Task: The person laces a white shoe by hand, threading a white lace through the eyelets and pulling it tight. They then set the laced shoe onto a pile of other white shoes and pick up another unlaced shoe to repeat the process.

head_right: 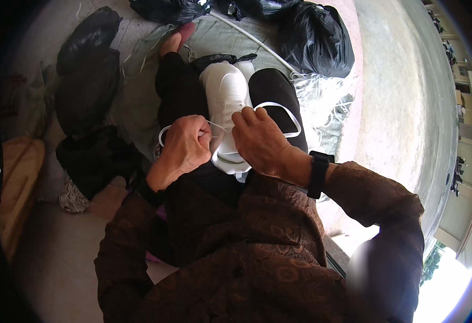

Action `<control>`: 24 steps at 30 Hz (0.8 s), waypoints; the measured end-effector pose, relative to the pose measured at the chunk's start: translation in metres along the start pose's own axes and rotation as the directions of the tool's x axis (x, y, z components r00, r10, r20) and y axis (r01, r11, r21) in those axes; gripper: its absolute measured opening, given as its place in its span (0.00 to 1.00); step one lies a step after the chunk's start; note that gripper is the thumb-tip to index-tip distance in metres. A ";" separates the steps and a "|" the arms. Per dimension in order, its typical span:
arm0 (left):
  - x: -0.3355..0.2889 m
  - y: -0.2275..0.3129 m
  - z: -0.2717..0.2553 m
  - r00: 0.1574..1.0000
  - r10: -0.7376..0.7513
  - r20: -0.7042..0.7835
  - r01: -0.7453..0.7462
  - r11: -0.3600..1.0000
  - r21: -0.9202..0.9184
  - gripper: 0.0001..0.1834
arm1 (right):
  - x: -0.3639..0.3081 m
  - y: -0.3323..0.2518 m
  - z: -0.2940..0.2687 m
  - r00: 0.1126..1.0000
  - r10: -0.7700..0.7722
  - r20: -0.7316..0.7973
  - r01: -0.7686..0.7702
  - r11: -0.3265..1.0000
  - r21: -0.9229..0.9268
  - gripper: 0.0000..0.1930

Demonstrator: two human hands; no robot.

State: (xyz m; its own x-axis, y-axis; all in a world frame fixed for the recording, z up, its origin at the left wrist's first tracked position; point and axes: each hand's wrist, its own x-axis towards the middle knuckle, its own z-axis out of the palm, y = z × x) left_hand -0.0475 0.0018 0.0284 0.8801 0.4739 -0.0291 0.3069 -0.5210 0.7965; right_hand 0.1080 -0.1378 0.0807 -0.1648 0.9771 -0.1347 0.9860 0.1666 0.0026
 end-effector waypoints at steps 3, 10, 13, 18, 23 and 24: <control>0.006 0.011 0.000 0.990 0.140 -0.017 -0.139 0.987 0.077 0.05 | -0.009 0.000 0.000 0.994 0.043 -0.099 -0.015 0.962 0.271 0.11; 0.009 0.011 0.008 0.965 0.259 0.040 -0.262 0.955 0.136 0.05 | -0.025 -0.044 -0.032 0.957 0.275 -0.096 -0.102 0.625 0.774 0.11; 0.011 0.015 0.016 0.975 0.206 -0.082 -0.201 0.978 0.065 0.04 | -0.031 -0.042 -0.001 0.928 0.364 -0.077 -0.176 0.612 0.771 0.10; 0.004 0.018 0.024 0.971 0.220 -0.096 -0.218 0.975 0.037 0.04 | -0.038 -0.060 0.005 0.916 0.393 -0.083 -0.167 0.560 0.811 0.10; 0.001 0.003 0.026 0.989 0.125 -0.076 -0.125 0.992 0.004 0.03 | -0.042 -0.070 0.015 0.880 0.463 -0.111 -0.168 0.521 0.837 0.11; 0.003 0.009 0.025 0.996 0.062 -0.064 -0.063 0.998 -0.003 0.03 | -0.045 -0.068 0.013 0.875 0.472 -0.108 -0.180 0.524 0.833 0.10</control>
State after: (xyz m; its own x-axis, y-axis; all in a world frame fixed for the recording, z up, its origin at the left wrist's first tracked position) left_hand -0.0330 -0.0191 0.0200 0.8727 0.4847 0.0591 0.2501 -0.5476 0.7985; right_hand 0.0481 -0.1946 0.0734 0.3190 0.9477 -0.0092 0.5667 -0.1985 -0.7996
